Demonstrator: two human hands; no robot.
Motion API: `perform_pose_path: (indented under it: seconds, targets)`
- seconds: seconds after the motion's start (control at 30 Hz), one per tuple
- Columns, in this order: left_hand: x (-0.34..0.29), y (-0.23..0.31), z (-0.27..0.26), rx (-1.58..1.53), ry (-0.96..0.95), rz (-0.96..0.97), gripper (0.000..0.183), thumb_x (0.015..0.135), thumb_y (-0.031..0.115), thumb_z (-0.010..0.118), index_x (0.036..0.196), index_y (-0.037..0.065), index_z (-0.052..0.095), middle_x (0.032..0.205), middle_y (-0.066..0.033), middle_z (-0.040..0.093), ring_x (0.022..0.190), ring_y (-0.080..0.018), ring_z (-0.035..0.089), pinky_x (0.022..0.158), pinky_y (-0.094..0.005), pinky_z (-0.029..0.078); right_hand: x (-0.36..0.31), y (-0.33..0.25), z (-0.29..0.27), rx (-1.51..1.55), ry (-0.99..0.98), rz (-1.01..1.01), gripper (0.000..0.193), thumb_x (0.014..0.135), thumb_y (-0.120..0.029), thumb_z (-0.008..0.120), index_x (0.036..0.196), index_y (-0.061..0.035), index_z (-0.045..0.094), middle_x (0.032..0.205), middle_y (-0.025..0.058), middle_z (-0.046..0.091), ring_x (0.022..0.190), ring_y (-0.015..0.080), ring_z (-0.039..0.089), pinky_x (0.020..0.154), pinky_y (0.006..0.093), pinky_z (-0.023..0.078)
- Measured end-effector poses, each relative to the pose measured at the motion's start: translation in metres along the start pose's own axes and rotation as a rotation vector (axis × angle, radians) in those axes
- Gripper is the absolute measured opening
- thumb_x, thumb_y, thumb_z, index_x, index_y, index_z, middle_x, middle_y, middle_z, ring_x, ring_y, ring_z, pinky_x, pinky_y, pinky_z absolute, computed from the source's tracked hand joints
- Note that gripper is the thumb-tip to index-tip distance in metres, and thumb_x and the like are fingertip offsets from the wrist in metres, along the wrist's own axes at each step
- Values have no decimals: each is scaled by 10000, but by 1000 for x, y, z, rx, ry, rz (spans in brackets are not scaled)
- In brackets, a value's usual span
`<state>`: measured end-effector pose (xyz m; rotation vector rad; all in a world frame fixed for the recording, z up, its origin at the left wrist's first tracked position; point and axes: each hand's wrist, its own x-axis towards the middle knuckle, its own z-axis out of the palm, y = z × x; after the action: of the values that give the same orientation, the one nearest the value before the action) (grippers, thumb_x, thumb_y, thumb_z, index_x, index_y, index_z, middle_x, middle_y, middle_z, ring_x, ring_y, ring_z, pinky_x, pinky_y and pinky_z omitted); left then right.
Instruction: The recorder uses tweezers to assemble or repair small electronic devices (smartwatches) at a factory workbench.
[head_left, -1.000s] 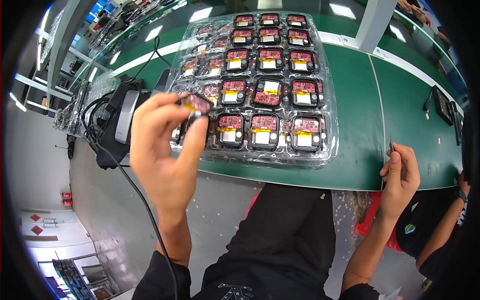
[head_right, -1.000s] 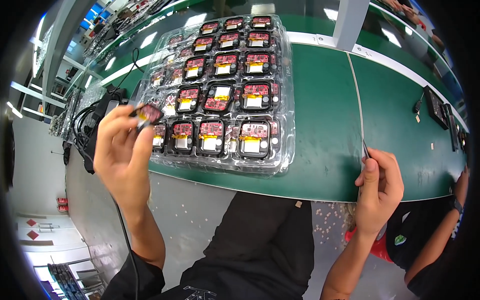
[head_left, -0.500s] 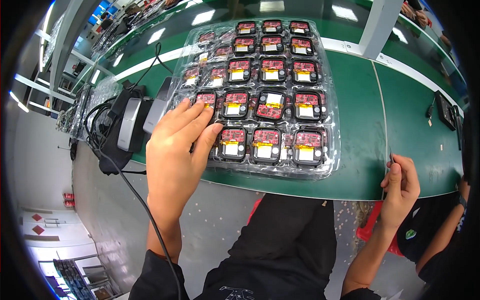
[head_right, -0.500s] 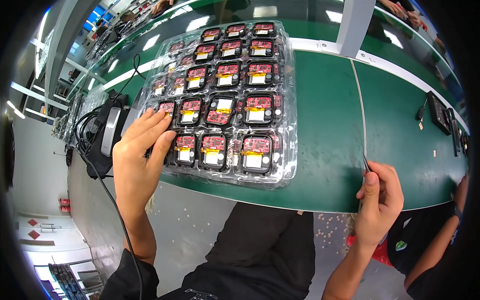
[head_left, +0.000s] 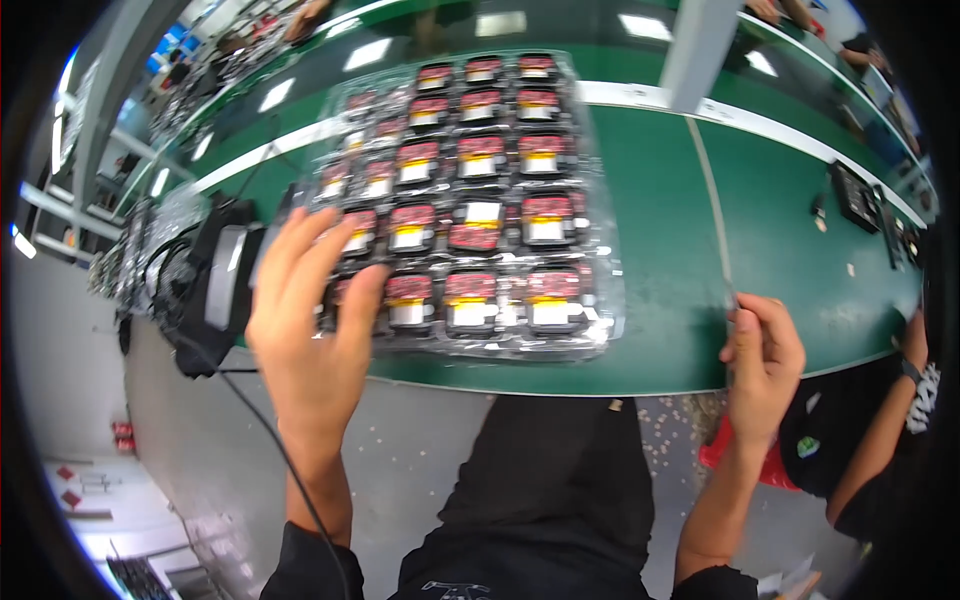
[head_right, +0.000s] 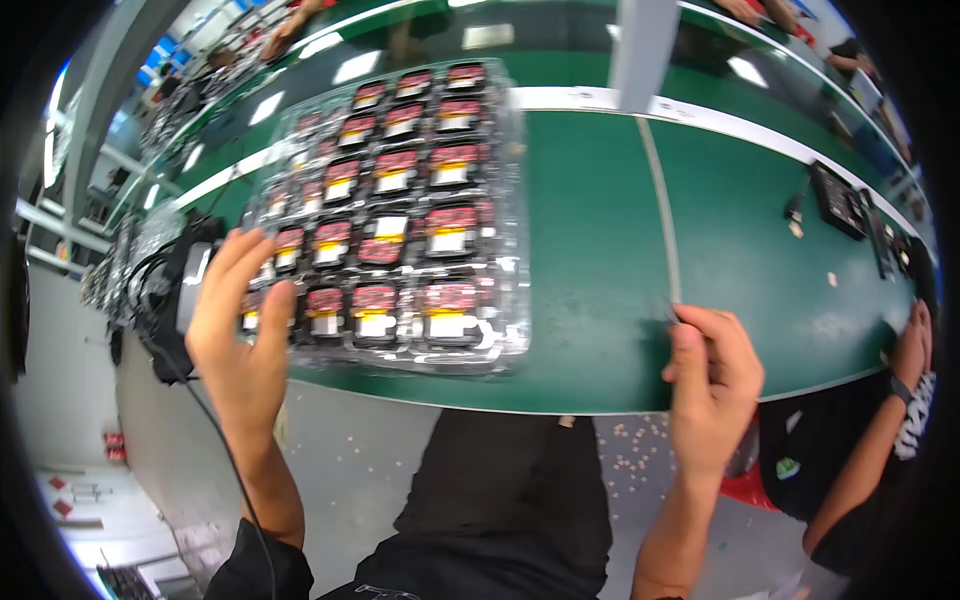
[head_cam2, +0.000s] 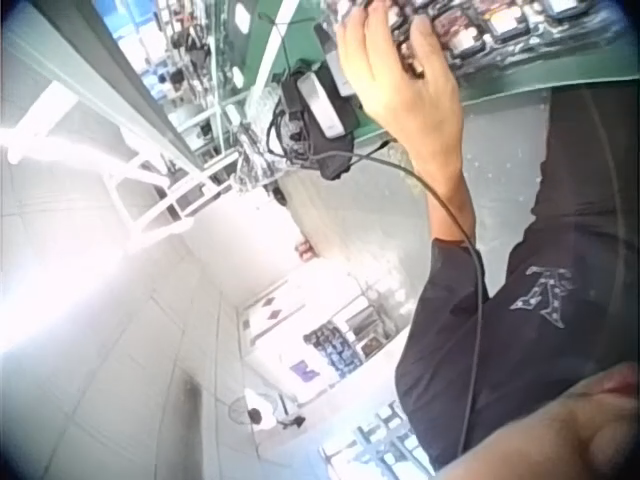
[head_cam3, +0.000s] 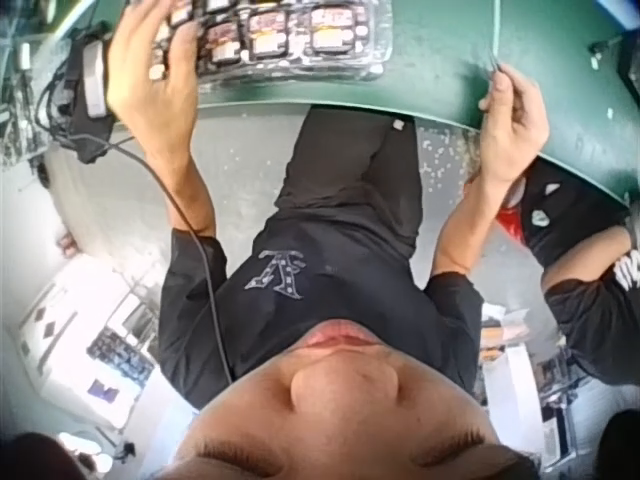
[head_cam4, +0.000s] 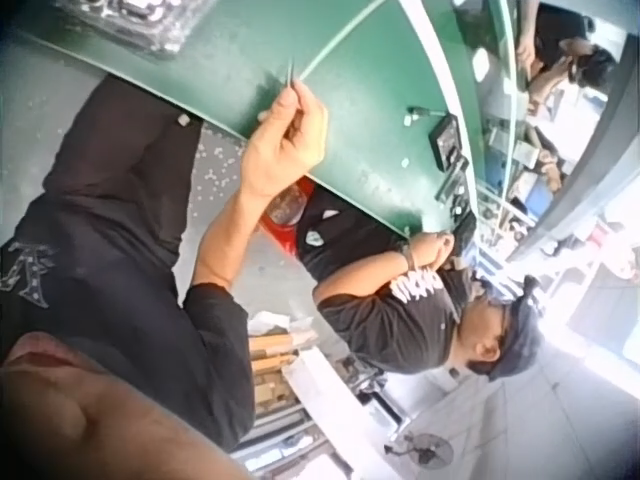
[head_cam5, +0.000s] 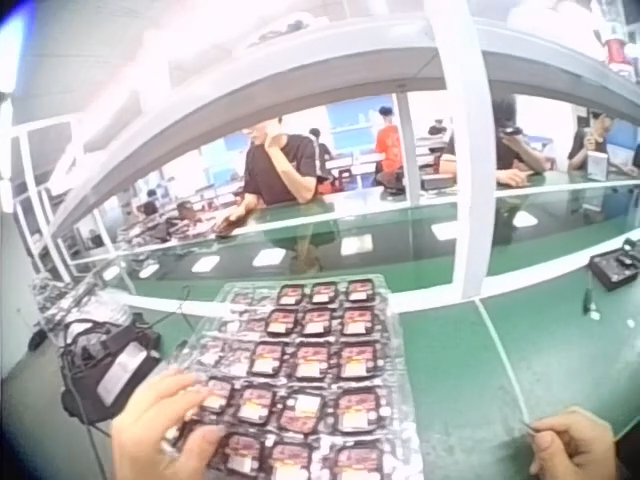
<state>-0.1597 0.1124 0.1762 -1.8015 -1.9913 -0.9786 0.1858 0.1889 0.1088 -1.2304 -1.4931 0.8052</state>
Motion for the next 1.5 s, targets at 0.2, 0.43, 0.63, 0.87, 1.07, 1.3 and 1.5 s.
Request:
perform_pose_path:
  seconds: [0.2, 0.43, 0.63, 0.87, 1.07, 1.3, 1.5]
  targets:
    - [-63, 64, 21, -721, -105, 461, 257, 830, 35, 751, 1085, 18, 726, 996, -125, 721, 860, -241, 712, 793, -395, 593, 13, -13, 4, 68, -51, 193, 150, 993, -99, 668, 1048, 35, 705, 750, 13, 629, 597, 52, 563, 525, 223, 437]
    - [-197, 160, 118, -1311, -774, 365, 232, 845, 46, 730, 1077, 53, 738, 946, -48, 710, 825, -218, 682, 754, -328, 556, 32, -17, -9, 19, -224, 371, 217, 1003, -171, 672, 1007, 44, 704, 734, 23, 630, 536, 59, 575, 458, 229, 418]
    - [-233, 168, 143, -1397, -995, 255, 177, 922, 38, 665, 1090, 35, 720, 970, -101, 719, 858, -280, 692, 777, -375, 566, 32, -18, -11, 18, -229, 396, 203, 999, -160, 679, 1011, 41, 705, 741, 35, 633, 530, 64, 594, 442, 227, 440]
    - [-209, 156, 145, -1257, -850, 161, 203, 878, 14, 698, 1079, 26, 723, 1022, -113, 713, 957, -282, 687, 845, -409, 559, 27, -12, -6, 34, -123, 331, 204, 998, -160, 690, 1025, 43, 696, 751, 26, 637, 537, 49, 574, 434, 209, 412]
    - [-162, 122, 132, -744, -671, 279, 303, 765, 22, 715, 1068, 36, 725, 1118, -104, 675, 1151, -300, 620, 970, -412, 523, 26, -12, -4, 14, -104, 285, 194, 995, -148, 692, 1019, 44, 698, 748, 26, 642, 531, 45, 559, 431, 207, 399]
    - [-173, 158, 142, -103, -742, 408, 300, 815, 138, 651, 1088, 45, 733, 1206, -151, 658, 1216, -361, 551, 1078, -490, 431, 21, -12, -3, 24, -104, 267, 170, 1002, -130, 676, 1031, 36, 700, 690, 2, 630, 541, 36, 555, 446, 204, 402]
    - [-169, 150, 156, -20, -509, 464, 159, 785, 149, 659, 907, 65, 716, 1008, -52, 665, 1052, -206, 600, 981, -396, 444, 20, -11, -6, 73, -123, 243, 174, 1006, -134, 673, 1071, 27, 697, 685, -8, 628, 558, 32, 562, 456, 202, 407]
